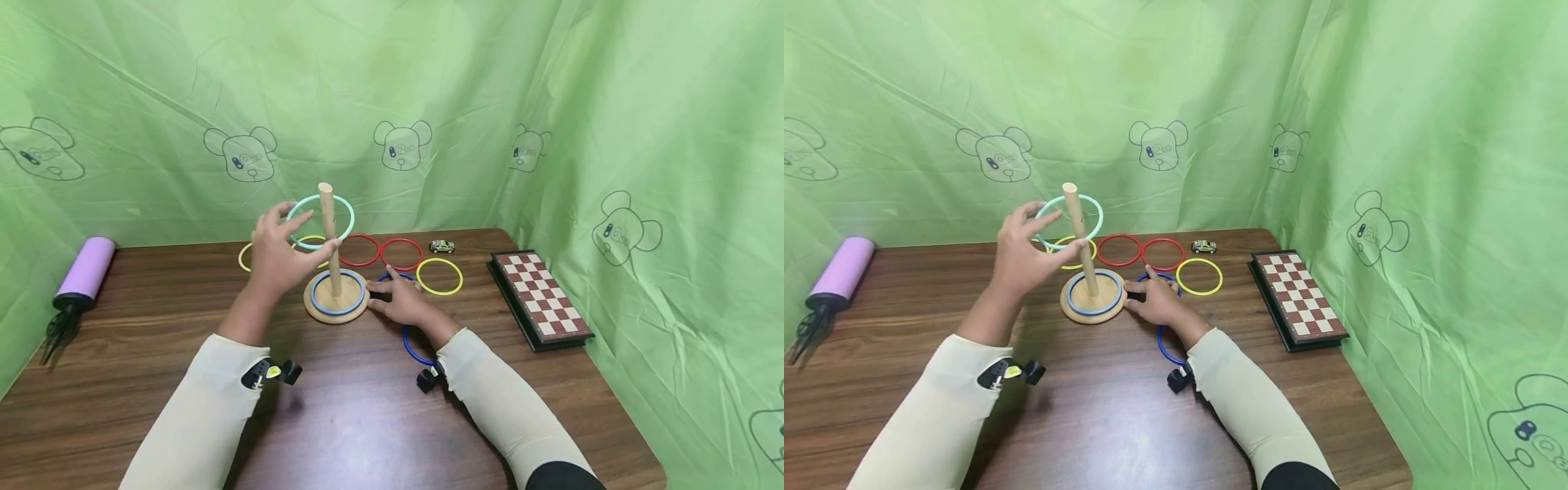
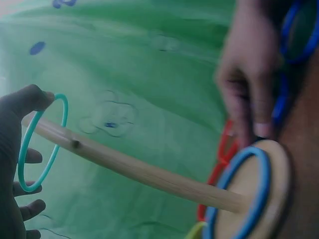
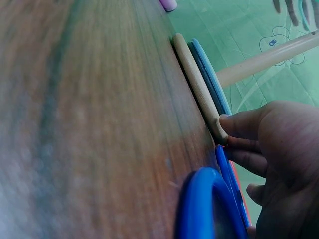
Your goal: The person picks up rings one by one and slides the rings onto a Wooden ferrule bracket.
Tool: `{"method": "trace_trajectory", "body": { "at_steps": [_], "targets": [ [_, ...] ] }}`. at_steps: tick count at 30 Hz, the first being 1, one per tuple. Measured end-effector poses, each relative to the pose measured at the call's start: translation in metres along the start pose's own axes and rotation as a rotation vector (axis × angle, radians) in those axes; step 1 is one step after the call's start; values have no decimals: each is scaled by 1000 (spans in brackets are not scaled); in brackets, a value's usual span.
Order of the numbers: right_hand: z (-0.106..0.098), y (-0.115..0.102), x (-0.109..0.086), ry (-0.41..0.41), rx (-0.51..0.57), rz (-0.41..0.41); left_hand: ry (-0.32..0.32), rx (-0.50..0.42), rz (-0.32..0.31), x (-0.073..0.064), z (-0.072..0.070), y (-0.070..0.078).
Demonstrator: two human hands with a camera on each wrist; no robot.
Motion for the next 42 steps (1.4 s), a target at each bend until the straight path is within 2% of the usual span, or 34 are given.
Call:
{"method": "trace_trajectory", "body": {
  "at_steps": [5, 11, 19, 24, 32, 42],
  "targets": [
    [0, -1, -1, -5, 0, 0, -70, 23, -44, -18, 16, -21],
    [0, -1, -1, -1, -4, 2, -87, 16, -86, -38, 33, -43],
    [-3, -2, -1, -16, 12, -9, -165, 53, -154, -57, 46, -64],
    [-3, -2, -1, -16, 11, -5, -212, 91, -180, -64, 50, -73],
    [0, -2, 1, -2, 10, -12, -248, 85, -208, -72, 53, -84],
    [-1, -1, -1, -3, 0, -2, -276, 68, -219, -78, 58, -87]
  ]
}}
Point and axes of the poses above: each hand's wrist, its own x-axis towards the middle knuckle, its own z-axis out of the palm, y = z × x, the point moved 1 cm from there along x, towards the middle knuckle, and after that the axes turned 15 degrees about -z, right-handed, at the moved point
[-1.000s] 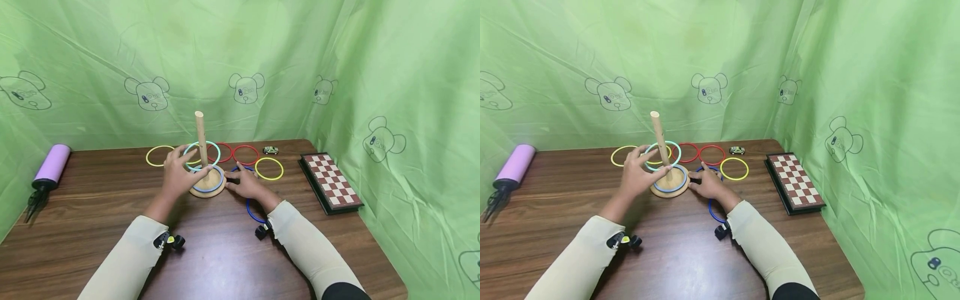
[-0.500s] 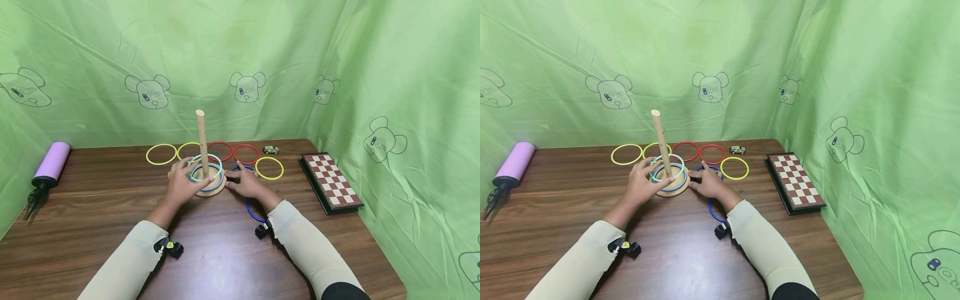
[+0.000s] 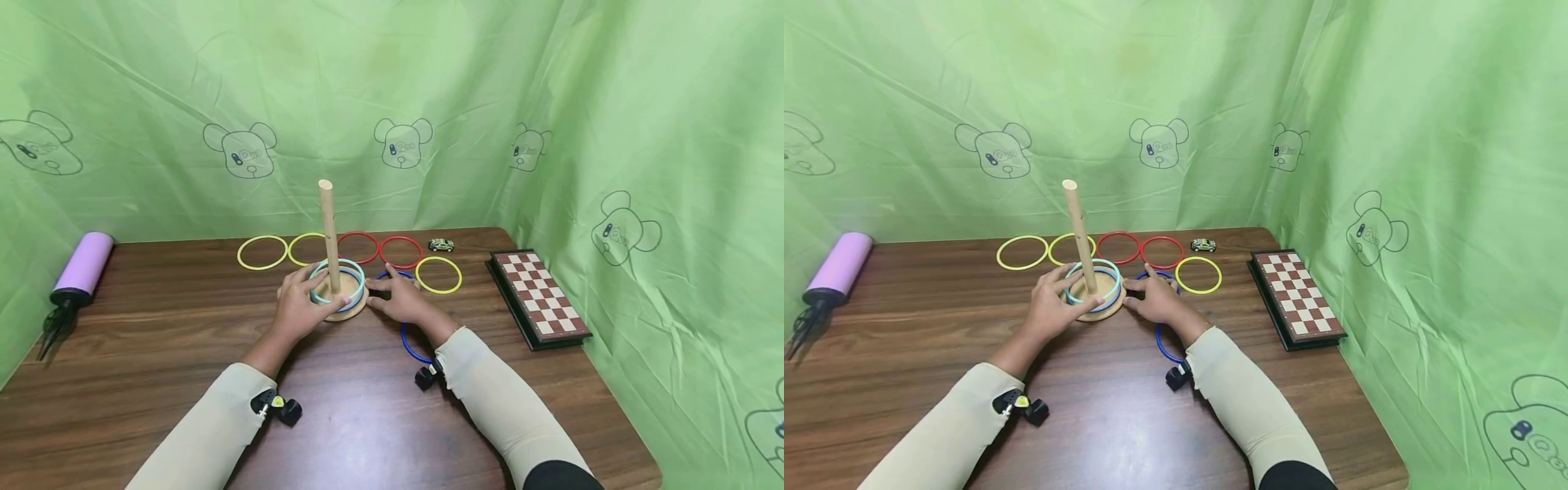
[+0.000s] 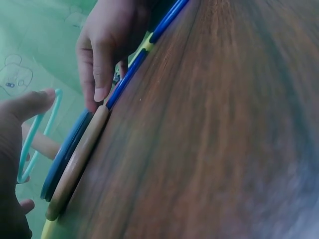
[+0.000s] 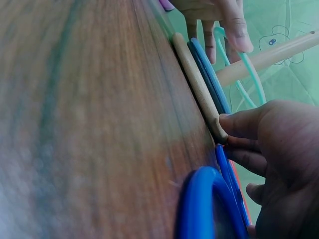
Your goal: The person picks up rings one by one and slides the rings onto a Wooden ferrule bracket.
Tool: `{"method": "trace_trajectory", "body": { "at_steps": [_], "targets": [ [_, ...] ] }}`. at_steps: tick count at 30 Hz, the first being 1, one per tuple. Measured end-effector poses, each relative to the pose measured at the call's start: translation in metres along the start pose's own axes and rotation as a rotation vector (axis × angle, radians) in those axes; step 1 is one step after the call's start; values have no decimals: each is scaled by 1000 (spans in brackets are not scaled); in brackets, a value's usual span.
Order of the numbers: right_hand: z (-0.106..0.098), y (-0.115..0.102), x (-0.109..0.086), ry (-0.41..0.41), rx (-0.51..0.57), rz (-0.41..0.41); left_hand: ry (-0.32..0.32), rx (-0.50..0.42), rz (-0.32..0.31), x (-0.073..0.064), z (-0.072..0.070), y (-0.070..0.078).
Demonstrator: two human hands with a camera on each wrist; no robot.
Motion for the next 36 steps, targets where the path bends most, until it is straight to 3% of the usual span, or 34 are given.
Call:
{"method": "trace_trajectory", "body": {
  "at_steps": [6, 18, 36],
  "targets": [
    [3, 2, 0, 5, -2, 10, -9, 75, -13, -1, 3, -4],
    [1, 2, 2, -7, 5, -7, -71, 130, -58, 0, 3, -6],
    [0, 2, 1, 3, 12, 2, -77, 156, -34, 2, 4, -9]
  ]
}}
Point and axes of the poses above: each hand's wrist, its own x-axis towards the middle knuckle, its own z-axis out of the palm, y = z × x, the point moved 1 cm from there along x, towards the middle knuckle, and after that the axes turned 15 degrees about -z, right-handed, at the moved point
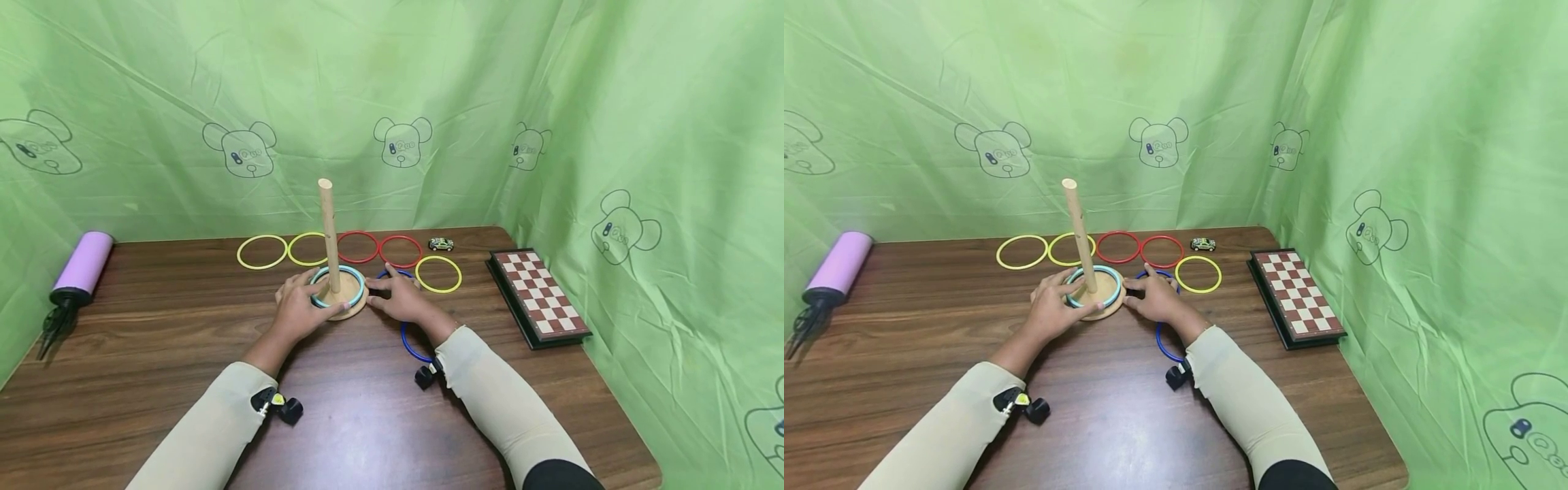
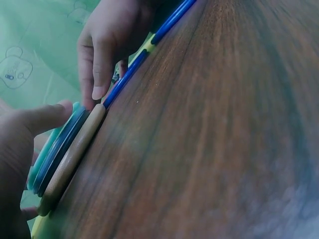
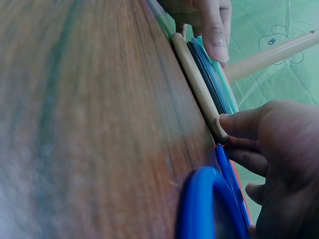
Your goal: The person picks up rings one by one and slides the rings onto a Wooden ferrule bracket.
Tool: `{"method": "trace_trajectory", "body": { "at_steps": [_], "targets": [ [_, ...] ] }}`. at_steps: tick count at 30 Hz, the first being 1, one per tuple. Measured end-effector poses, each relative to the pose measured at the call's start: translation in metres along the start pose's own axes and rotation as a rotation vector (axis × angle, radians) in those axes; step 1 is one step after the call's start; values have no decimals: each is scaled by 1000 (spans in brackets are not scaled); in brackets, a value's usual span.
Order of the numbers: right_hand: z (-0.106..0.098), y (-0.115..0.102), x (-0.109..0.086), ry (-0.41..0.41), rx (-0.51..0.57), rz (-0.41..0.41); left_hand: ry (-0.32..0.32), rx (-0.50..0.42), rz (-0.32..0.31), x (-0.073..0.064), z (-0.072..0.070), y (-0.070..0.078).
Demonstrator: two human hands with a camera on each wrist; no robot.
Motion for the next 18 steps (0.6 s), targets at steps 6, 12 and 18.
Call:
{"method": "trace_trajectory", "body": {
  "at_steps": [6, 12, 18],
  "targets": [
    [0, 0, 1, 9, -7, 1, 1, -2, 1, 1, 1, -1],
    [1, 0, 0, -2, -16, -4, 27, -14, 22, 4, -4, -4],
    [0, 0, 0, -8, -8, -2, 103, -101, 47, 13, -16, -21]
  ]
}}
Point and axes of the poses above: each hand's wrist, its own x-axis towards the middle knuckle, its own z-axis out of the palm, y = z × x, the point moved 1 cm from there along x, towards the middle knuckle, and after that the axes turned 15 degrees about -z, right-handed, at the moved point
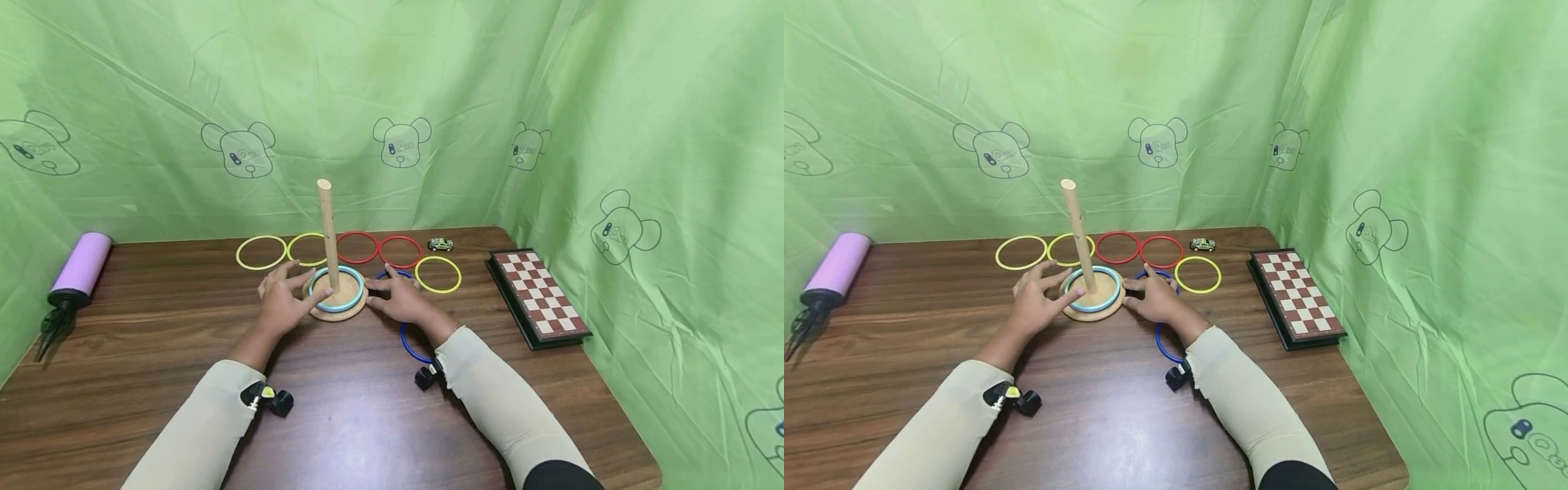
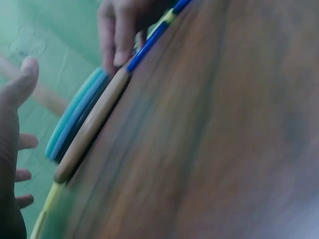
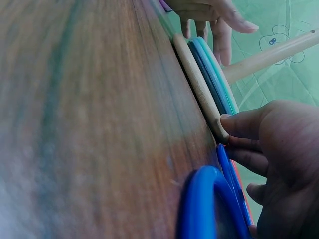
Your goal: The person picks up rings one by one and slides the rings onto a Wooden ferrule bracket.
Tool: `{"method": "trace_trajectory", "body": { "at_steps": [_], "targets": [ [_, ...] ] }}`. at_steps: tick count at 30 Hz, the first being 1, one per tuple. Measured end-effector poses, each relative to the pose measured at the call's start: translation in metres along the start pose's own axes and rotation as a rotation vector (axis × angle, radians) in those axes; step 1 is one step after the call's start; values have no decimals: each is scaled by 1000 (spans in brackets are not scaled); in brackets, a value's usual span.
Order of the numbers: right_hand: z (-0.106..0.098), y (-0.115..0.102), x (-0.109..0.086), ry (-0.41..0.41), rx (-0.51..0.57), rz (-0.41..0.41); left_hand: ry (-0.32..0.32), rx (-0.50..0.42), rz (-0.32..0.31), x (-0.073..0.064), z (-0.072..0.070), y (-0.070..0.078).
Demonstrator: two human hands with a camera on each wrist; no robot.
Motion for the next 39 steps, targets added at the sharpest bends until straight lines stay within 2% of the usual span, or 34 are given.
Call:
{"method": "trace_trajectory", "body": {
  "at_steps": [3, 7, 17, 29, 32, 39],
  "targets": [
    [-1, -1, -1, 0, 11, 1, 33, -2, 12, 4, -6, -8],
    [-1, -1, -1, 4, 27, 1, 76, 13, -6, 9, -13, -15],
    [0, 0, 1, 2, 12, 23, 168, 131, -67, 24, -22, -38],
    [2, -1, 0, 5, 13, 23, 134, 288, -328, 39, -35, -57],
    [1, -2, 0, -1, 7, 19, 118, 299, -354, 43, -37, -60],
    [-1, -2, 0, -2, 10, 16, 121, 295, -372, 54, -39, -64]
  ]
}}
Point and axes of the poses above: each hand's wrist, its own x-axis towards the middle knuckle, its own z-axis out of the palm, y = z × x, the point moved 1 cm from there along x, towards the middle knuckle, and after that the axes turned 15 degrees about -z, right-handed, at the moved point
